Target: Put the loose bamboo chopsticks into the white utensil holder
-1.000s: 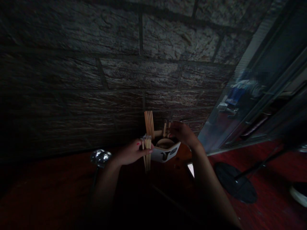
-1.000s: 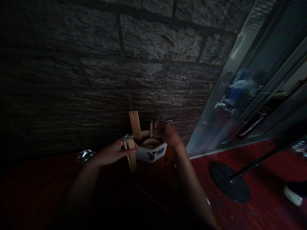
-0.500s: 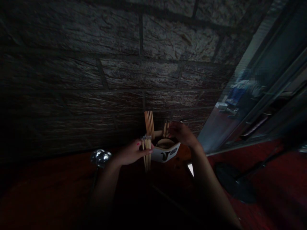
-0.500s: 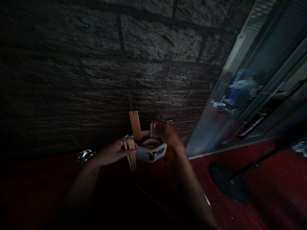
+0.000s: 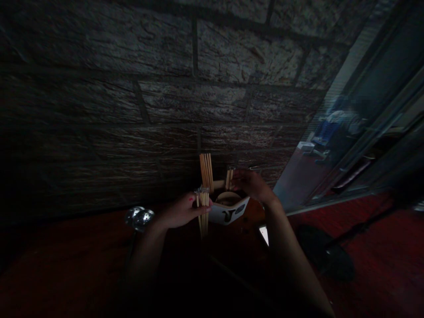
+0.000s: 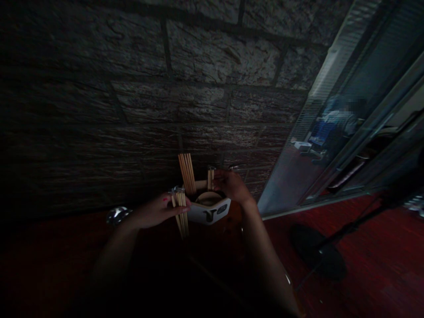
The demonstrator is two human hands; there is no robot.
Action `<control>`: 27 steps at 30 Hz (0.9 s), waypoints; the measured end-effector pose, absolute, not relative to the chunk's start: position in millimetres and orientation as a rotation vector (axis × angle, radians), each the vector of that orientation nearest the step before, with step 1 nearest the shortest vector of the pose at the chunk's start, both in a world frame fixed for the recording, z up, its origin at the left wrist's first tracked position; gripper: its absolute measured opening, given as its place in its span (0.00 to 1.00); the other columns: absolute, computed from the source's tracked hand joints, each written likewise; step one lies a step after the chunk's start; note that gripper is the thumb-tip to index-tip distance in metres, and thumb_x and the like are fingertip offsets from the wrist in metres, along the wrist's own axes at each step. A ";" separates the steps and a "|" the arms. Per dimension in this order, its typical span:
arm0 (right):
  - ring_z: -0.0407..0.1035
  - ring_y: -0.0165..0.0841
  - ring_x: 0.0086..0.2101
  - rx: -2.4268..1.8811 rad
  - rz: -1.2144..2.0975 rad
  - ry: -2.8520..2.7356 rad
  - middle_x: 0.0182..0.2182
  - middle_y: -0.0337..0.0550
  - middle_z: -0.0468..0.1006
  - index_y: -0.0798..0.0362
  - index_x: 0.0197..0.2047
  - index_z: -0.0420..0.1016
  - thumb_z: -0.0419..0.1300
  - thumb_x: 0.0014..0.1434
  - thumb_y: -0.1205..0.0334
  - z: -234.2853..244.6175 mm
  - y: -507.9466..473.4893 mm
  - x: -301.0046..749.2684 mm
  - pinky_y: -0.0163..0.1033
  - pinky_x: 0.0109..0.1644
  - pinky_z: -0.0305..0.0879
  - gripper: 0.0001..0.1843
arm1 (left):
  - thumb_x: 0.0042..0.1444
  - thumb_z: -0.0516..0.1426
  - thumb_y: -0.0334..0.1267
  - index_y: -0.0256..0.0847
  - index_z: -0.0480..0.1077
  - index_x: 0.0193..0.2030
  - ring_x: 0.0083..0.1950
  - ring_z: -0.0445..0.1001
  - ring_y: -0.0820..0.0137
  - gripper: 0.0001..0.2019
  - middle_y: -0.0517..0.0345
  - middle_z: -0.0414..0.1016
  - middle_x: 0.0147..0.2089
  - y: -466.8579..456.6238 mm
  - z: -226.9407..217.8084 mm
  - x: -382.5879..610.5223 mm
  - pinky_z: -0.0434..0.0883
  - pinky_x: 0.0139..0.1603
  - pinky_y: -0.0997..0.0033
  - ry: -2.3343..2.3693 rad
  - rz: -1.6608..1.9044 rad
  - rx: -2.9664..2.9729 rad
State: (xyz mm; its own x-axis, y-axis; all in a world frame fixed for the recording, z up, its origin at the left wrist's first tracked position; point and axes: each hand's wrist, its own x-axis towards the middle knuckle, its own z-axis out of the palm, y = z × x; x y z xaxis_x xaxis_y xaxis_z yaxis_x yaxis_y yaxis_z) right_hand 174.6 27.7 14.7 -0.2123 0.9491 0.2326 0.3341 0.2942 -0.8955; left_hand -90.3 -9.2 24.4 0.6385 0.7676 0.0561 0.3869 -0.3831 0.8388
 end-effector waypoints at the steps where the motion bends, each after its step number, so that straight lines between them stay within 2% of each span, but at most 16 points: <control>1: 0.77 0.31 0.33 -1.185 0.900 -1.726 0.42 0.45 0.81 0.52 0.43 0.77 0.60 0.55 0.67 14.0 28.3 175.6 0.35 0.36 0.74 0.11 | 0.58 0.58 0.41 0.41 0.73 0.43 0.46 0.75 0.63 0.10 0.56 0.78 0.43 -9.4 24.7 -90.3 0.70 0.49 0.64 0.910 0.564 2.007; 7: 0.77 0.34 0.37 -1.226 0.861 -1.728 0.41 0.44 0.81 0.51 0.42 0.78 0.61 0.53 0.67 13.1 29.7 177.0 0.36 0.38 0.75 0.12 | 0.58 0.58 0.41 0.42 0.73 0.43 0.47 0.75 0.63 0.09 0.56 0.78 0.44 -10.1 25.2 -89.6 0.70 0.51 0.63 0.896 0.572 2.000; 13: 0.77 0.33 0.35 -1.282 0.801 -1.740 0.40 0.44 0.82 0.52 0.42 0.78 0.60 0.54 0.65 22.1 23.4 172.9 0.36 0.36 0.74 0.11 | 0.59 0.57 0.42 0.41 0.73 0.44 0.47 0.75 0.64 0.10 0.56 0.77 0.44 -8.4 21.6 -90.9 0.70 0.50 0.63 0.885 0.579 2.005; 15: 0.77 0.33 0.34 -1.359 0.694 -1.807 0.38 0.44 0.82 0.52 0.42 0.78 0.60 0.56 0.63 33.0 14.4 172.0 0.35 0.36 0.72 0.11 | 0.59 0.57 0.42 0.41 0.73 0.43 0.47 0.75 0.64 0.10 0.56 0.77 0.44 -8.0 21.3 -91.5 0.70 0.50 0.64 0.882 0.583 2.011; 19: 0.77 0.36 0.33 -1.529 0.275 -1.929 0.31 0.45 0.82 0.53 0.37 0.80 0.60 0.56 0.62 61.4 -15.1 167.2 0.35 0.35 0.66 0.08 | 0.58 0.57 0.42 0.41 0.73 0.43 0.46 0.75 0.64 0.10 0.57 0.78 0.43 -8.4 23.2 -90.9 0.70 0.50 0.64 0.887 0.574 2.014; 21: 0.76 0.34 0.31 -1.474 0.344 -2.005 0.29 0.43 0.82 0.52 0.36 0.81 0.59 0.58 0.61 72.2 -30.8 160.0 0.34 0.34 0.65 0.09 | 0.57 0.58 0.42 0.41 0.73 0.43 0.46 0.75 0.64 0.10 0.57 0.78 0.42 -9.0 24.2 -89.7 0.70 0.50 0.64 0.890 0.567 2.008; 23: 0.75 0.32 0.31 -1.335 0.553 -2.075 0.30 0.40 0.82 0.51 0.38 0.81 0.59 0.59 0.59 77.4 -42.9 149.0 0.32 0.33 0.64 0.10 | 0.57 0.58 0.42 0.41 0.74 0.43 0.47 0.75 0.63 0.10 0.56 0.79 0.44 -9.6 24.6 -88.2 0.70 0.51 0.63 0.880 0.568 2.004; 27: 0.73 0.29 0.30 -1.195 0.786 -2.187 0.31 0.38 0.81 0.51 0.39 0.80 0.60 0.59 0.59 74.0 -51.1 124.0 0.31 0.32 0.63 0.09 | 0.57 0.59 0.43 0.41 0.74 0.45 0.50 0.74 0.62 0.12 0.56 0.79 0.47 -9.9 23.4 -86.9 0.67 0.56 0.62 0.841 0.559 2.031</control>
